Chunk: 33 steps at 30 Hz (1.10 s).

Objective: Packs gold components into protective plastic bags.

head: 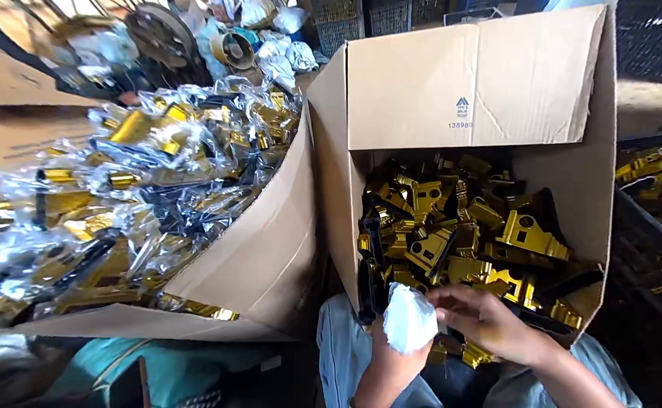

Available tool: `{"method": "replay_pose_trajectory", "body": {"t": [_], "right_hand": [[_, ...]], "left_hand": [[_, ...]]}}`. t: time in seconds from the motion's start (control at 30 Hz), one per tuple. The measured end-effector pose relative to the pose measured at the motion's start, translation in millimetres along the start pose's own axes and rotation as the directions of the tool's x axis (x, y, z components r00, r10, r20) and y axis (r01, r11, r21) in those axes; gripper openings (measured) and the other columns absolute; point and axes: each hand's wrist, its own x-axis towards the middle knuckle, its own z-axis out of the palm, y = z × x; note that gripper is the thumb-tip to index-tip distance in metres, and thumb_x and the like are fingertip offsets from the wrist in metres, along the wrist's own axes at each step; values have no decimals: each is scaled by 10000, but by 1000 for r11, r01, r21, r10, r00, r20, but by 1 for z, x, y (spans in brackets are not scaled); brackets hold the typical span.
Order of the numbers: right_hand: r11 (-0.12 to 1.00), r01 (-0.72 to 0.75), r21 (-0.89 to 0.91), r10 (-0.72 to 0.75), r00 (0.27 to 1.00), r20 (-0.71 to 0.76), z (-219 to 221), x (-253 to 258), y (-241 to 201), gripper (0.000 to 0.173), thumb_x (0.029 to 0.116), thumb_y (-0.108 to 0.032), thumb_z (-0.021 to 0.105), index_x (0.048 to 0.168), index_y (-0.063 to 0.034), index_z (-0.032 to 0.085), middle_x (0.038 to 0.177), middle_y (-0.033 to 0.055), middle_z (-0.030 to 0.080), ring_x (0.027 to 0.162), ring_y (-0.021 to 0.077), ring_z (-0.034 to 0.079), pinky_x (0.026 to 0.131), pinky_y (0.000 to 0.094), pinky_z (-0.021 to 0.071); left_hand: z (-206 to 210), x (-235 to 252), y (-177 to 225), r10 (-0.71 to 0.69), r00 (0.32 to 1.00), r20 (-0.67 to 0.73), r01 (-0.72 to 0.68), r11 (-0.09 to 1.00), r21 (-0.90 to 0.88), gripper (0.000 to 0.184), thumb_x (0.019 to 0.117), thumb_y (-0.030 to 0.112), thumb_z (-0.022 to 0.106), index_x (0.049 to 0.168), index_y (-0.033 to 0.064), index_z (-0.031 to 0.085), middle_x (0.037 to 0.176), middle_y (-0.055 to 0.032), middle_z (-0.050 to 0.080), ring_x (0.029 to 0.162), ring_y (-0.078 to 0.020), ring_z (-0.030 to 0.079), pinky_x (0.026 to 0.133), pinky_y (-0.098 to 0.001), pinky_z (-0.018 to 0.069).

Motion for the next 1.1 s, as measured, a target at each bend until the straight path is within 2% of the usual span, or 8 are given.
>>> {"method": "replay_pose_trajectory", "body": {"t": [0.1,0.2,0.4,0.57,0.77,0.93,1.03,1.1], "right_hand": [[1000,-4,21,3,1000,11,-7,-5,7,220,941,-123,662,1081,39,713,962,45,729,814,-12,678,755,162,579],[961,-160,226,150,987,64,-9,-15,12,100,983,-76,605,1001,-49,699,816,-87,701,684,-35,650,651,161,573],[910,-176,375,186,982,9,-5,-25,12,199,837,-49,768,818,-192,631,708,-130,693,547,-38,605,517,148,517],[962,-27,271,-7,992,127,7,-10,11,124,820,-26,768,929,-32,711,831,-68,706,715,-46,648,669,149,568],[981,-145,129,141,989,41,-31,4,6,60,953,-129,653,923,-77,657,762,-91,675,669,-13,646,649,186,566],[919,-286,-272,214,940,-267,-46,60,15,438,984,-295,679,1262,40,635,1252,194,654,1137,263,641,977,419,530],[571,-493,-657,481,849,-219,-59,111,30,826,1001,-508,607,1556,43,343,1566,312,378,1510,480,250,1189,721,62],[480,-394,-784,505,855,-120,-51,118,36,782,955,-442,699,1509,41,432,1525,315,429,1484,487,297,1166,755,57]], "left_hand": [[3,-4,2,-31,998,52,43,968,-245,649,727,175,879,1213,-168,618,1103,-175,732,1040,-126,702,975,-275,539],[-9,-5,18,-237,949,208,315,704,-637,486,792,-1,796,1235,-79,611,1127,-42,730,1032,-58,688,953,-252,565],[-25,21,-31,-251,942,-221,216,961,-171,408,820,25,743,1130,-193,595,958,-149,726,853,-98,712,835,-275,591],[-15,18,2,-61,982,180,145,852,-504,336,752,95,854,1027,10,682,912,66,705,881,15,660,852,-203,566],[-26,7,-15,-275,960,-53,230,883,-410,304,774,-13,748,1057,-44,643,789,107,632,737,52,611,731,-146,543],[-18,13,-21,-163,953,-257,89,956,-279,513,746,20,764,1151,-219,559,1036,-149,707,977,-44,674,912,-210,552],[-18,19,-22,-157,946,-283,70,954,-293,504,749,1,740,1159,-222,547,1044,-162,712,951,-79,699,885,-245,580],[-20,18,-19,-193,932,-306,100,951,-293,506,741,3,755,1147,-220,550,1020,-148,714,956,-59,692,894,-223,566]]}}
